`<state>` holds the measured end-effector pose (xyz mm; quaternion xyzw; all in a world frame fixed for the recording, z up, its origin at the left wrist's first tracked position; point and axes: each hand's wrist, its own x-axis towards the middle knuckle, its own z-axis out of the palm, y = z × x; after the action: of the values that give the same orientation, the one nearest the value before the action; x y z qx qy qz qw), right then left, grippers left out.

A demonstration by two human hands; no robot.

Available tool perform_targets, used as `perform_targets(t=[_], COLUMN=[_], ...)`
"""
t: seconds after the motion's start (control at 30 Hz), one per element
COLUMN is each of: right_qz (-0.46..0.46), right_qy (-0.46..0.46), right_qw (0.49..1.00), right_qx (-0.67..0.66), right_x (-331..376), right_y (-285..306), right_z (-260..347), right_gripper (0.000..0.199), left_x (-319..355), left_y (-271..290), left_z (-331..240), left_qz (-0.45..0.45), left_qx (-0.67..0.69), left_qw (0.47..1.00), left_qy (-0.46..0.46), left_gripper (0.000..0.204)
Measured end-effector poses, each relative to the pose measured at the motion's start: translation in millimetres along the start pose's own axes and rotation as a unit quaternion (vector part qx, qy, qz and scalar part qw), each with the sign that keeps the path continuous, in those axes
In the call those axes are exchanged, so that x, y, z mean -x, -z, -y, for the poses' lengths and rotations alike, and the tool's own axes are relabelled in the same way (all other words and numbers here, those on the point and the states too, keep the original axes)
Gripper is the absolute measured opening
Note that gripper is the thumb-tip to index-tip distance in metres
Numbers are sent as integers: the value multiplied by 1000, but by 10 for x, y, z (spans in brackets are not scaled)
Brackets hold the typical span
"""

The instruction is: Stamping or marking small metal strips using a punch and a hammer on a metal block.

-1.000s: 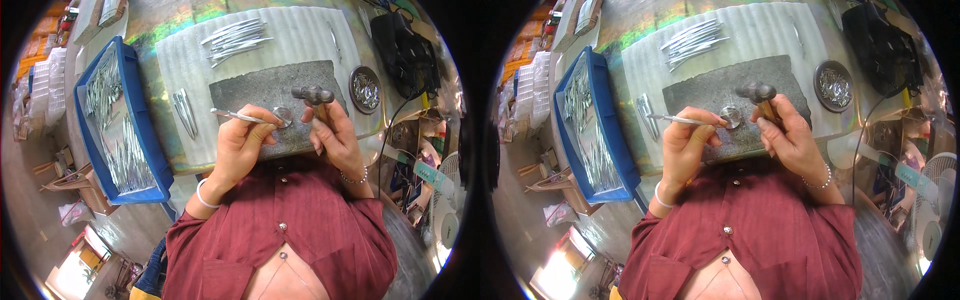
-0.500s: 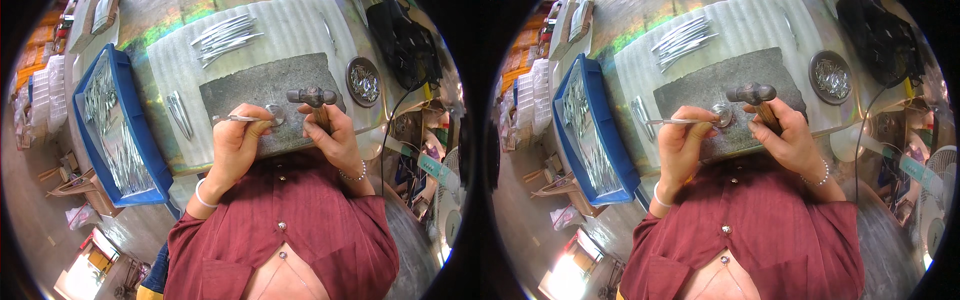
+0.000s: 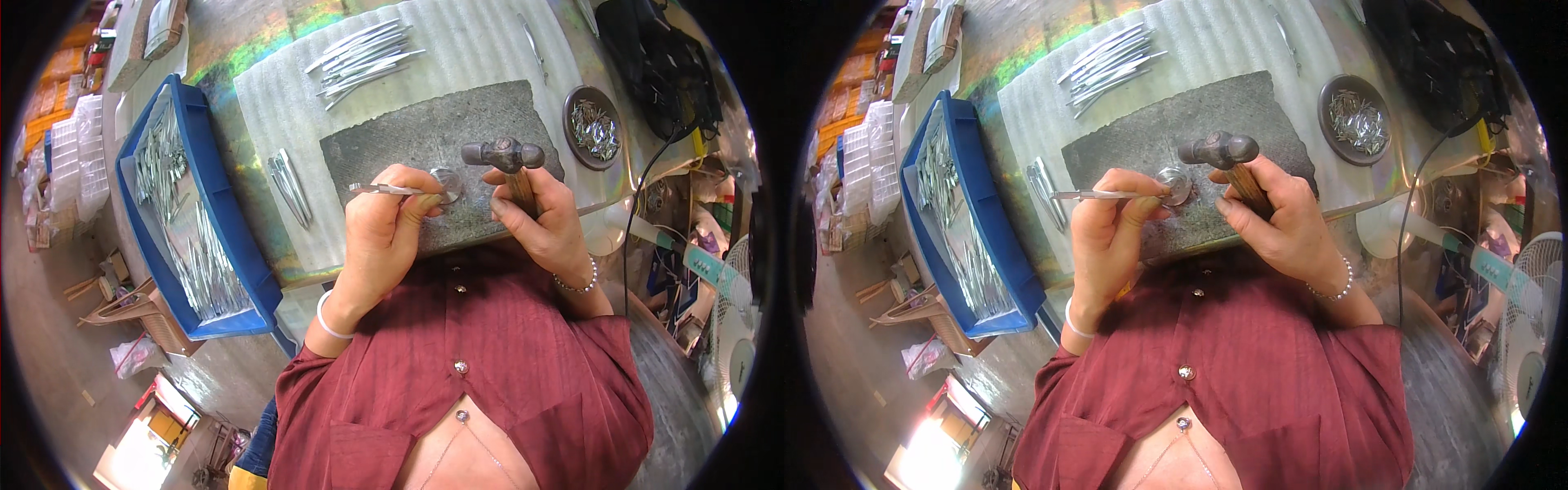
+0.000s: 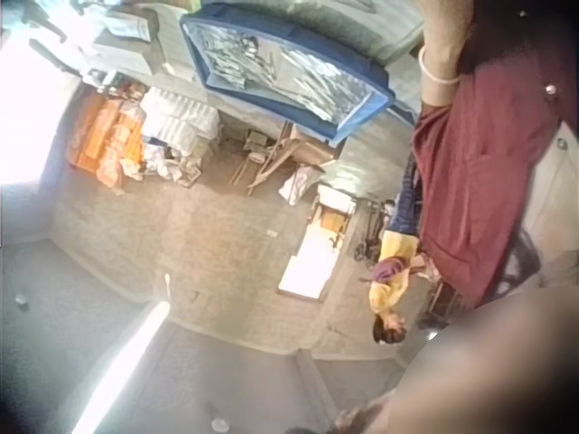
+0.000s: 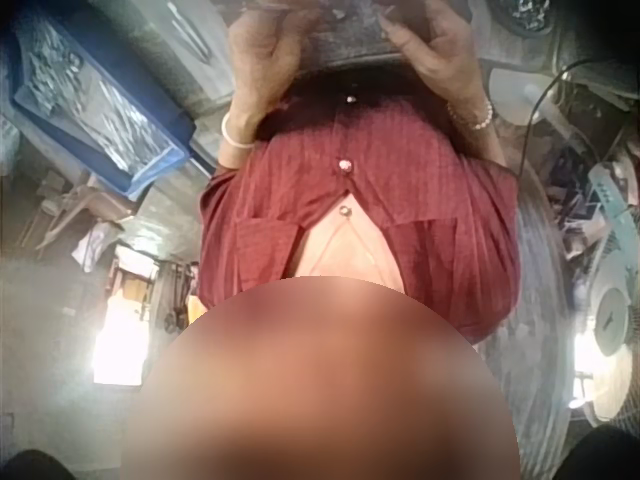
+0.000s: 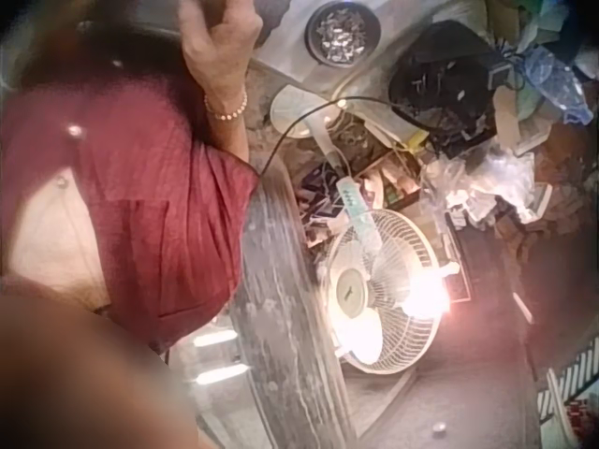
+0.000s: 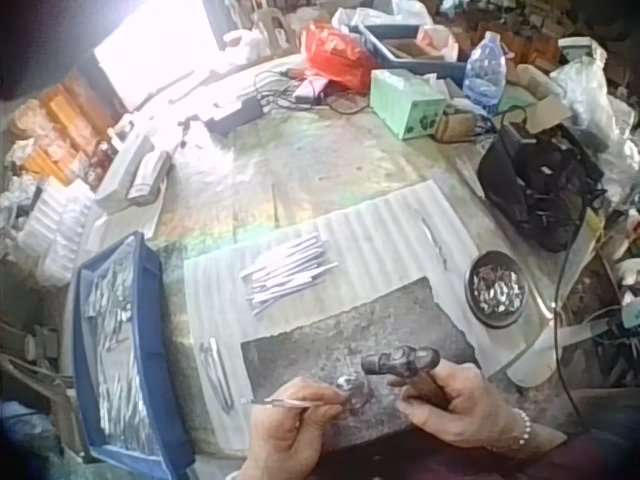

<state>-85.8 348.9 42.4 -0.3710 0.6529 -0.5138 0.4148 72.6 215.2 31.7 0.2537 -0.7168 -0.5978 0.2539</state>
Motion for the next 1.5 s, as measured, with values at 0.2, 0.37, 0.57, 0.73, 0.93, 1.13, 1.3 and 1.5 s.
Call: perform_targets(t=[0.2,0.37,0.57,0.73,0.93,1.13,1.3,1.5], right_qz=[-14,-7,72,106,119,156,133,114], right_qy=[6,-98,191,312,336,129,70,186], right_qw=[1000,945,976,927,899,973,984,945], right_qx=[-15,-311,70,182,254,107,95,245], right_x=[-2,36,-78,-228,-264,-100,195,320], right_y=[-9,-66,-37,-117,-167,-34,284,302], right_z=[-111,202,683,804,885,1115,1124,1175], right_gripper=[34,35,22,29,31,34,39,41], left_x=[-25,29,21,-4,-36,-25,-51,-66], left_y=[-15,-64,-24,31,61,98,75,88], left_z=[-62,-121,-164,-193,-119,-59,-20,-87], left_qz=[5,18,56,80,86,62,62,70], left_qx=[-80,-299,-346,-289,-242,-291,-257,-269], left_qw=[996,940,912,937,945,928,943,939], left_qy=[-44,-164,-212,-181,-202,-223,-204,-201], left_gripper=[9,27,26,23,19,16,14,14])
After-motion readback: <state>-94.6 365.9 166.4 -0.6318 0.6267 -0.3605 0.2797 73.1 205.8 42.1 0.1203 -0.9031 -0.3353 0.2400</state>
